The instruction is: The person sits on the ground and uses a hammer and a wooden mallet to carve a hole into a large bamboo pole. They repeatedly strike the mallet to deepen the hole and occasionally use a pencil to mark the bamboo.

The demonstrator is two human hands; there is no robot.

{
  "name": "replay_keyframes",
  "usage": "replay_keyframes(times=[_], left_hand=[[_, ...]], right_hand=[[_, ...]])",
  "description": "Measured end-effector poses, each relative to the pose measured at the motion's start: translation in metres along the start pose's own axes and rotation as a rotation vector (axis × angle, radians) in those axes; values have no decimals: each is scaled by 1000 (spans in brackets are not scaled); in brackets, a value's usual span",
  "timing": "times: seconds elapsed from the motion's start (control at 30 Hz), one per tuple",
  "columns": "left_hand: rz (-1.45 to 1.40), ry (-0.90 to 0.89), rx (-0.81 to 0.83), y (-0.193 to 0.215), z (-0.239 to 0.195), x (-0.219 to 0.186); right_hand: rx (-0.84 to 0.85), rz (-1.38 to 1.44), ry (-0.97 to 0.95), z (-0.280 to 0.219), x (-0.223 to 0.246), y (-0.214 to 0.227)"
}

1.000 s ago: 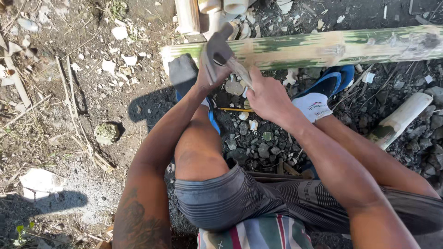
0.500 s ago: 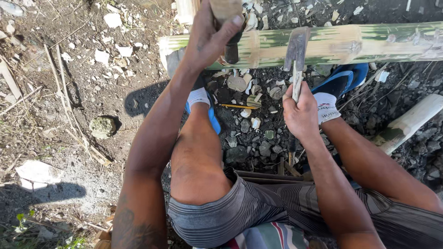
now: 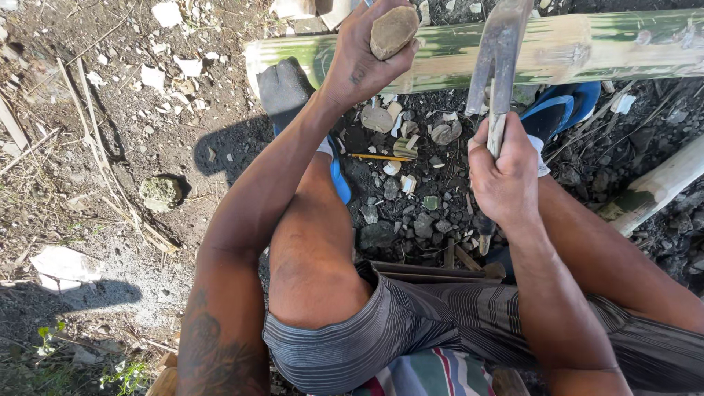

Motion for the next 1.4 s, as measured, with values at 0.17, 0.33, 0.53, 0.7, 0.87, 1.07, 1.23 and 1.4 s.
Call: replay_keyframes(times=[0.17, 0.33, 0.53, 0.7, 0.87, 1.07, 1.23, 1.4], left_hand=[[-43, 51, 34, 6, -3, -2], [-52, 0, -23, 7, -5, 4], [-61, 94, 32, 9, -19, 21], [-153, -128, -57, 10, -23, 23], [-316, 86, 33, -1, -29, 30], [-275, 183, 115, -27, -49, 54], [-288, 180, 104, -14, -56, 43], [-263, 37, 33, -7, -65, 36]], right_hand=[[69, -166, 229, 7, 33, 13], [154, -314, 324, 24, 47, 3], [367, -692, 168, 52, 67, -18], [186, -502, 474, 17, 110, 7], [265, -697, 375, 44, 76, -39], [333, -662, 360, 36, 93, -36], [187, -375, 423, 12, 103, -10], [381, -753, 150, 47, 39, -56]])
Point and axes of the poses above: each hand's wrist, its own z-axis towards the middle knuckle, its own y-axis out of the back of the hand, x = y × z, the point moved 2 cm from there along z, towards the middle knuckle, and after that the axes turned 15 degrees about z, right-handed, at the moved point
